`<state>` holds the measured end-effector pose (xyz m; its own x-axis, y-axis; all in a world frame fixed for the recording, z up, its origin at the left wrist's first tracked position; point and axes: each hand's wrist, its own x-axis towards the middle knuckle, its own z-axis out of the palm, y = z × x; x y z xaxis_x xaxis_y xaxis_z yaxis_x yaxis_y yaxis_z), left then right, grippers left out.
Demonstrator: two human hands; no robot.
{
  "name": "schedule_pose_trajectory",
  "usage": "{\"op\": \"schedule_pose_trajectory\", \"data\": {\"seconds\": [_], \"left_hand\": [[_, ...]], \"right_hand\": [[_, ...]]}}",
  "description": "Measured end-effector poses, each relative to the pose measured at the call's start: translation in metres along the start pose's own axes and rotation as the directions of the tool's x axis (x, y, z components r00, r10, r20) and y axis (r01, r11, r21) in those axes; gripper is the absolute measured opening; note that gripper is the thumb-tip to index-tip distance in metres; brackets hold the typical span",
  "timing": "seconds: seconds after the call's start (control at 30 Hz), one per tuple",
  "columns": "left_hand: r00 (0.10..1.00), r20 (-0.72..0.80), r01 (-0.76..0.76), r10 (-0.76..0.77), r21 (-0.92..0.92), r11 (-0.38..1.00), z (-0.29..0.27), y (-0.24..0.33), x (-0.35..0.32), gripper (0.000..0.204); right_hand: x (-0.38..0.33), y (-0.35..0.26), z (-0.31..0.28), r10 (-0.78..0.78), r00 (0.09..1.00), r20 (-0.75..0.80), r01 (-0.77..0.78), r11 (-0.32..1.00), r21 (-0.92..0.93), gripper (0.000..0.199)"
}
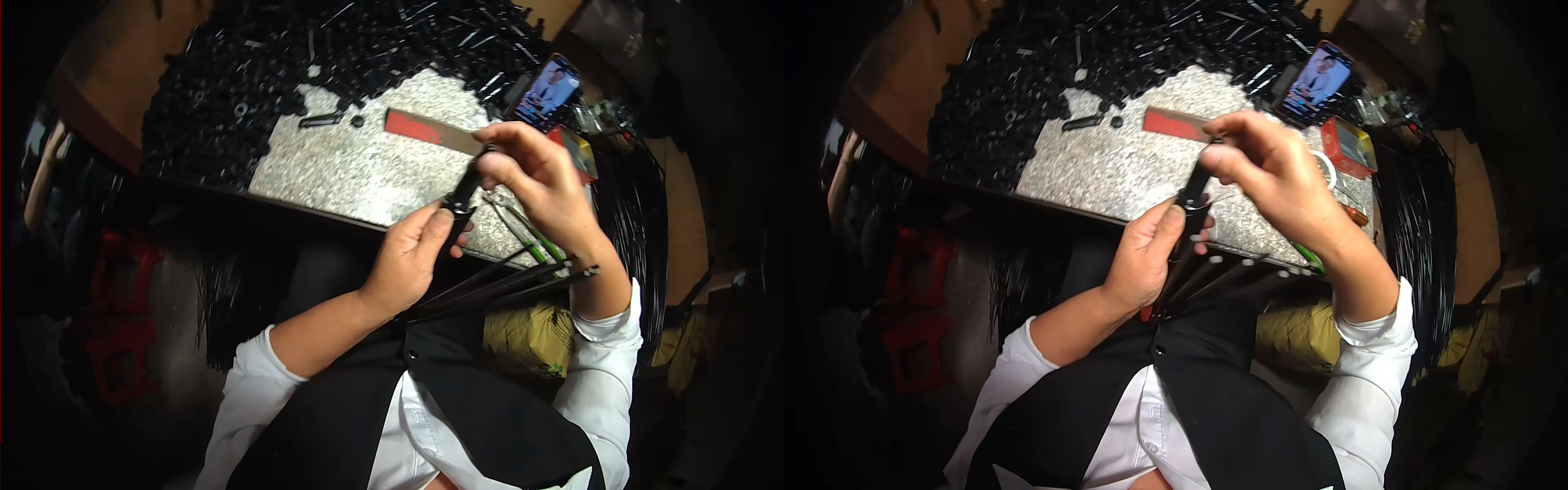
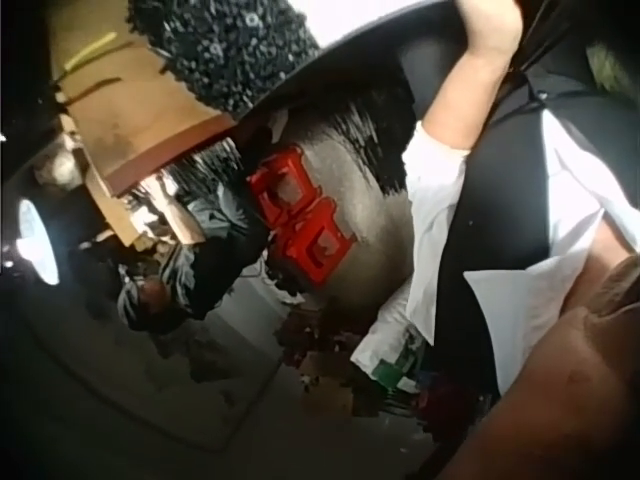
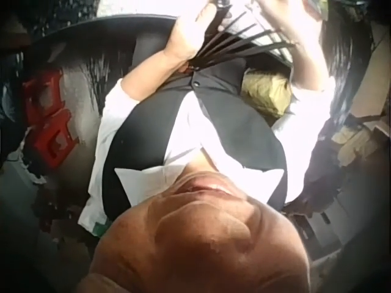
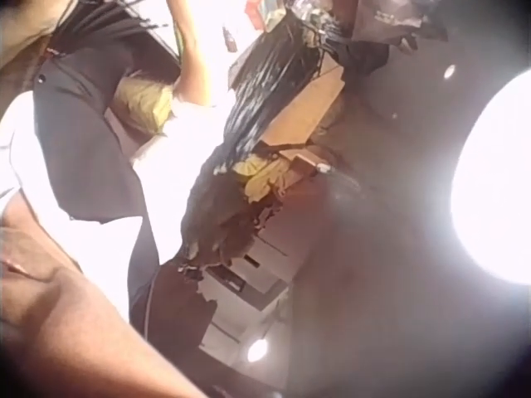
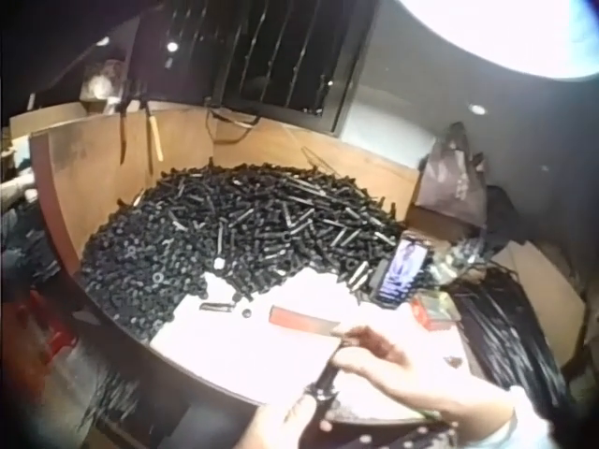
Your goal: Assembling wire harnesses by inserting individual wires into a connector housing and securing them using a hand tool.
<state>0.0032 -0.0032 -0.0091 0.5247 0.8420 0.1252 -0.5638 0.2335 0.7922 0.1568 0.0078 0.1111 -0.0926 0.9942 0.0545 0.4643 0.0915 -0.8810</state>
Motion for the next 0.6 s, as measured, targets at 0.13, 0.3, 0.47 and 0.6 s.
{"op": "schedule_pose_trajectory", "data": {"seconds": [0.13, 0.3, 0.47, 0.6], "left_hand": [[0.998, 0.007, 0.069, -0.069, -0.017, 0.997, -0.007, 0.000, 0.000, 0.032], [1.000, -0.021, -0.002, 0.003, 0.012, 1.000, -0.005, -0.005, 0.000, 0.034], [0.995, 0.064, 0.083, -0.074, -0.150, 0.985, -0.006, -0.001, 0.001, 0.035], [0.989, 0.112, 0.117, -0.101, -0.148, 0.982, -0.006, 0.000, 0.000, 0.036]], "right_hand": [[-0.009, 0.023, 0.000, -0.159, 0.984, 0.075, 0.173, 0.952, -0.251, 0.049], [-0.017, 0.031, 0.013, -0.223, 0.958, 0.178, 0.263, 0.933, -0.245, 0.037], [-0.016, 0.031, 0.010, -0.177, 0.966, 0.190, 0.219, 0.948, -0.229, 0.028], [-0.013, 0.031, 0.006, -0.070, 0.962, 0.265, 0.085, 0.995, -0.046, 0.024]]}}
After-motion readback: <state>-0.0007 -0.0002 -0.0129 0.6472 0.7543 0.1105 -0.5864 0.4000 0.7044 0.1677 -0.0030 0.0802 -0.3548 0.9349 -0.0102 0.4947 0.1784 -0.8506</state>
